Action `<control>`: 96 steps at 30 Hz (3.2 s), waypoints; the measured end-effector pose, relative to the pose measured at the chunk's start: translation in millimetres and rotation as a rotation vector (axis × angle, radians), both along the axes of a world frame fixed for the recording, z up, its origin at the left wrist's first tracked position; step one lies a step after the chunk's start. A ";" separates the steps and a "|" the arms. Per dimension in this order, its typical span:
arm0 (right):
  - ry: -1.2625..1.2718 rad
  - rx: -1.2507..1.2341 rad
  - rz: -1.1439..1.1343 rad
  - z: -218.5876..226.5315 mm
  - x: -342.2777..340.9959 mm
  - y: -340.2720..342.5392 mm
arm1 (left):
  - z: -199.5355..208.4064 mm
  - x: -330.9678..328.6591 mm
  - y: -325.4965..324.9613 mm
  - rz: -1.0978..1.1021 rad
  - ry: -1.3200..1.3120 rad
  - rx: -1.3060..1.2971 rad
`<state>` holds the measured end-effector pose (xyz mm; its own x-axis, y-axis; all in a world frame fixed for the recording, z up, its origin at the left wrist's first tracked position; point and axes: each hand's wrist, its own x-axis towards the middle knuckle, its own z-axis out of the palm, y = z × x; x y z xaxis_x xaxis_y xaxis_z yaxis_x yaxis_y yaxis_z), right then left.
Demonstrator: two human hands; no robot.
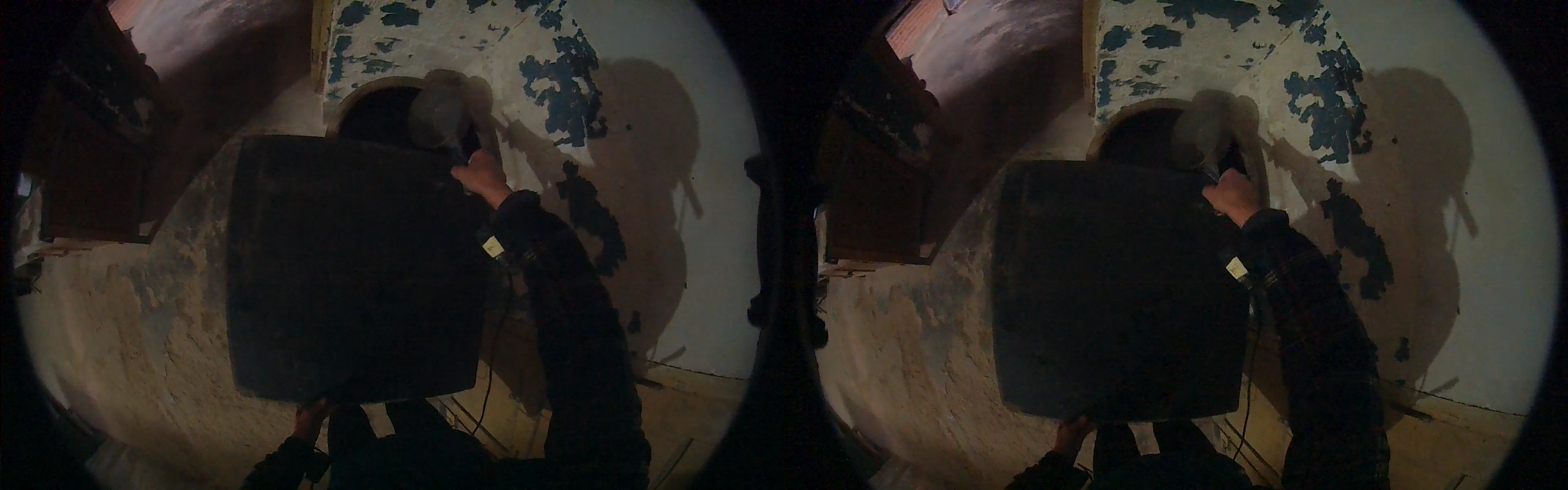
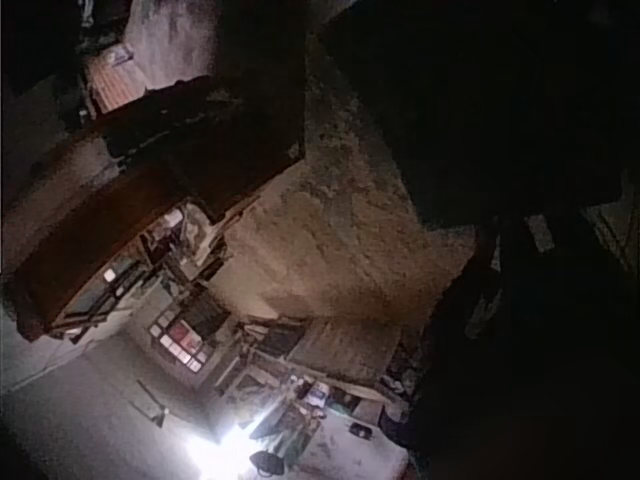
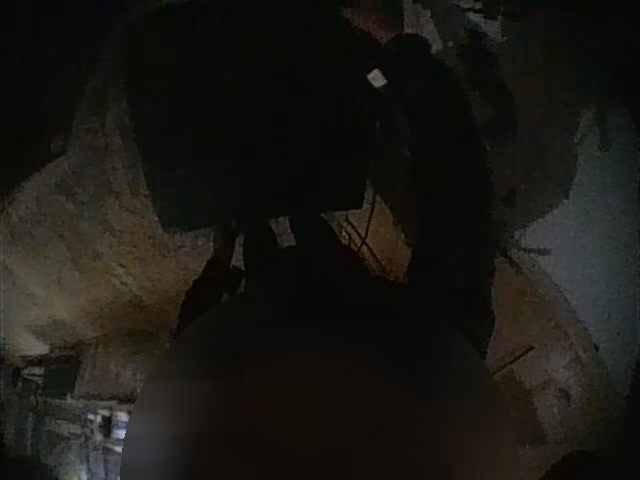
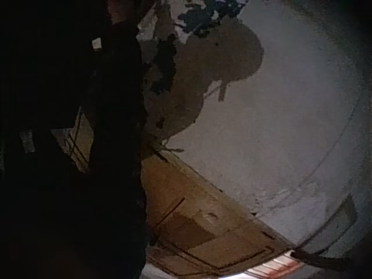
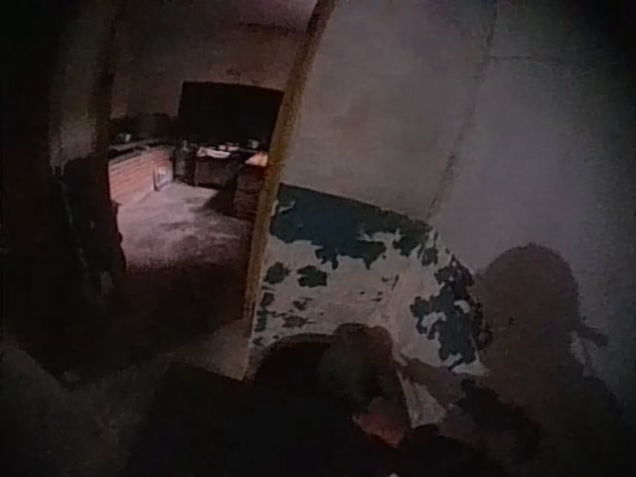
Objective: The person stirs a bowl of rice with chopsticks, then pours the rice into a rice cooker. They add water from a kettle and place dates into the cooker. The person closes the cooker and plugs it in to start cooking.
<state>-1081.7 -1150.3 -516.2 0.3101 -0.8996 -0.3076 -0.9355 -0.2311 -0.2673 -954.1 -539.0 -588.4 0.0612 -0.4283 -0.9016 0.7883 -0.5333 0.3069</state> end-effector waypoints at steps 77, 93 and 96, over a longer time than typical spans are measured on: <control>-0.924 0.539 -0.459 139.5 -64.6 169.5 | -118.9 -26.8 -162.6 -0.657 -0.826 -0.459; -0.717 0.547 -0.315 126.1 -65.2 237.3 | -55.4 73.4 -27.9 -0.418 -0.621 -0.523; -0.709 0.609 -0.451 153.7 -32.6 258.3 | -6.0 145.1 47.3 0.062 -0.471 -0.418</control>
<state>-1114.2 -892.1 -362.5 0.2702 -0.7302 -0.6275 -0.4842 0.4603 -0.7441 -809.0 -491.7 -594.4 0.4467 -0.7212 -0.5295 0.5439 -0.2510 0.8007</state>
